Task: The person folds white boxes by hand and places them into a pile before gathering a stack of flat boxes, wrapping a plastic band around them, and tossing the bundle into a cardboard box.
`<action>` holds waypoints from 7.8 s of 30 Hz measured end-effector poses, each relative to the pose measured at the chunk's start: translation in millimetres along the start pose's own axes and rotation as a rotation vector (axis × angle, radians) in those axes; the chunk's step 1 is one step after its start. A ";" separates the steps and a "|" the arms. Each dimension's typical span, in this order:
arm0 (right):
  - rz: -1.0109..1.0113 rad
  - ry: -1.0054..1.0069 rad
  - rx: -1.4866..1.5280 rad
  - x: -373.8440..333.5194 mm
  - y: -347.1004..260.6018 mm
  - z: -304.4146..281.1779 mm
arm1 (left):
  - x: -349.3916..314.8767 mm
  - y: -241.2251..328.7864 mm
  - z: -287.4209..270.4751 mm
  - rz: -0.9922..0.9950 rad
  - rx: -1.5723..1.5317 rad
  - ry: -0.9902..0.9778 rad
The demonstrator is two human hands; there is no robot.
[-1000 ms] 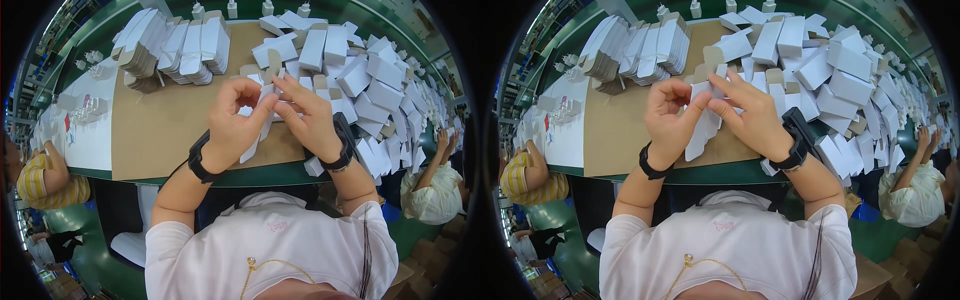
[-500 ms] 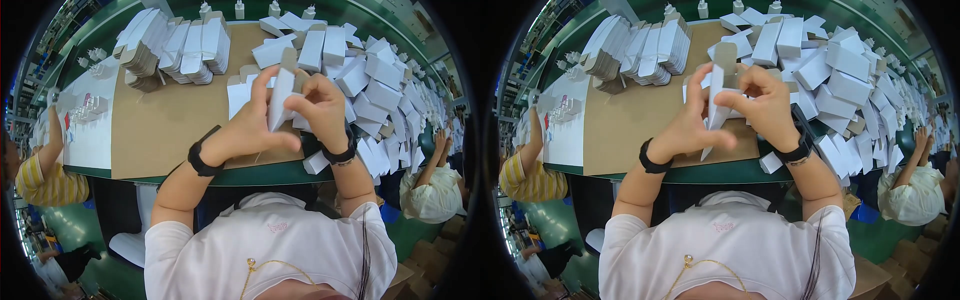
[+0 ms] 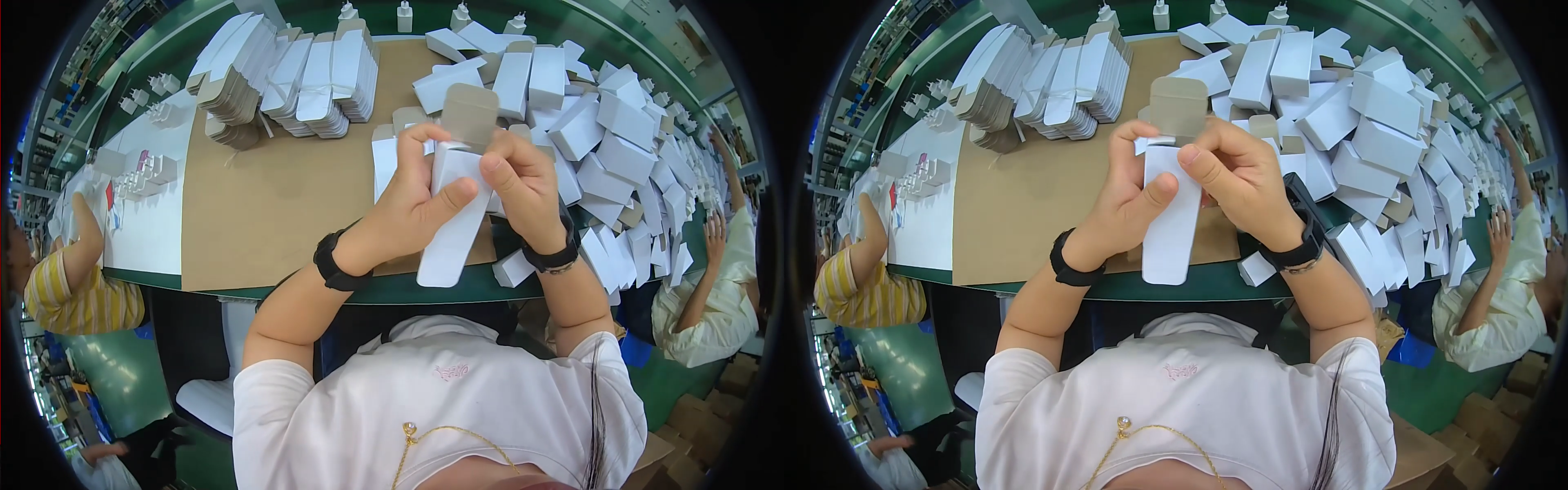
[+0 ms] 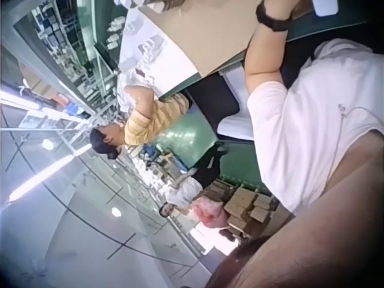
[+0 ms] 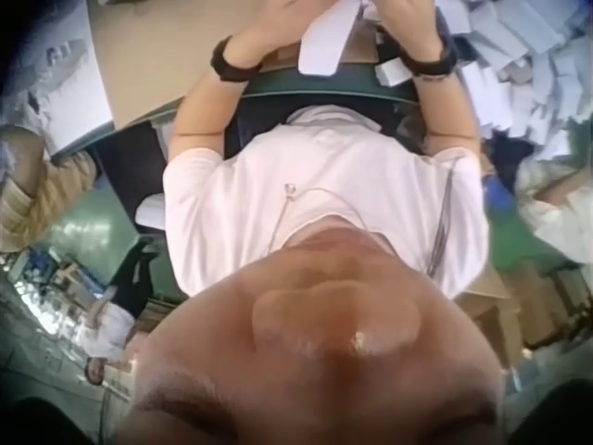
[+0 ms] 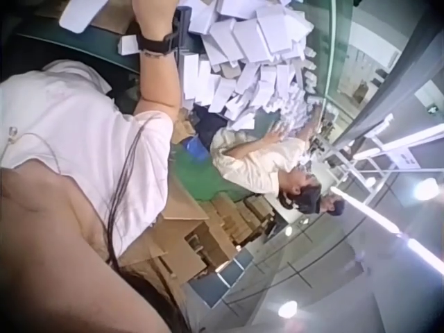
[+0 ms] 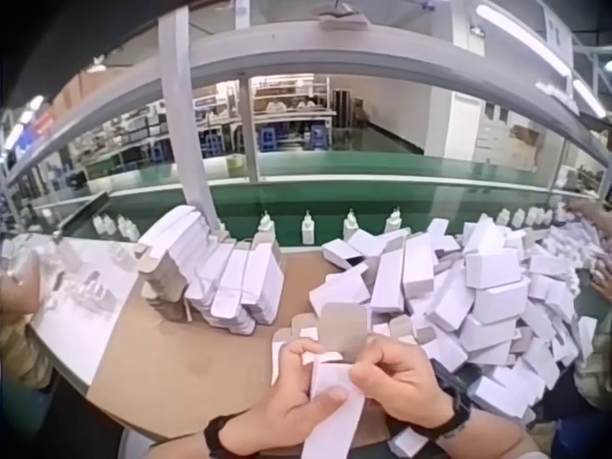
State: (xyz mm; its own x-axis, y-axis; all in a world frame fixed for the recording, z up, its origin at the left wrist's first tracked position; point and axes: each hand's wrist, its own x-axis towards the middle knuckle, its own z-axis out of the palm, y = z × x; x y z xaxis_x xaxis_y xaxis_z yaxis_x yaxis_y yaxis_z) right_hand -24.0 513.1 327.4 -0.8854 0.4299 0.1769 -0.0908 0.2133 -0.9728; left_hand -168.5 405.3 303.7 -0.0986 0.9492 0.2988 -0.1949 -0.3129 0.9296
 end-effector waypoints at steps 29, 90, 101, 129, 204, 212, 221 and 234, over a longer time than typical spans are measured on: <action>-0.325 0.171 -0.341 0.5 -23.9 -14.5 | 7.4 6.8 -22.9 0.017 0.103 -0.006; 0.378 0.783 -1.313 -221.7 30.7 -100.9 | 32.1 -42.0 101.3 0.141 1.315 -0.395; 0.252 0.877 -1.324 -225.9 51.6 -124.7 | 45.3 -74.3 110.8 0.279 1.209 -0.292; -0.212 1.054 -1.137 -161.9 21.2 -13.4 | 4.1 5.3 -3.1 0.417 1.350 0.282; -0.481 0.296 -0.590 24.3 -0.3 28.4 | -11.3 -0.2 -18.1 0.008 0.604 0.218; -0.388 0.365 -0.460 24.6 1.4 26.5 | -14.0 -15.5 -20.7 0.174 1.001 0.284; -0.303 0.308 0.320 21.7 32.6 45.2 | -14.6 -0.2 -14.8 -0.043 0.332 0.169; -0.257 0.242 0.023 19.6 12.4 12.3 | 8.5 1.6 -11.1 -0.220 0.051 0.123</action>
State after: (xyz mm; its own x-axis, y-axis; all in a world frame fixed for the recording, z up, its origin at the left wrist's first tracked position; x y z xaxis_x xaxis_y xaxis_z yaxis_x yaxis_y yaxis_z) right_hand -48.1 513.4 317.0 -0.6991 0.5607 0.4436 -0.3091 0.3224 -0.8947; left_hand -180.5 412.5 305.3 -0.1780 0.9820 0.0627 -0.1758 -0.0945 0.9799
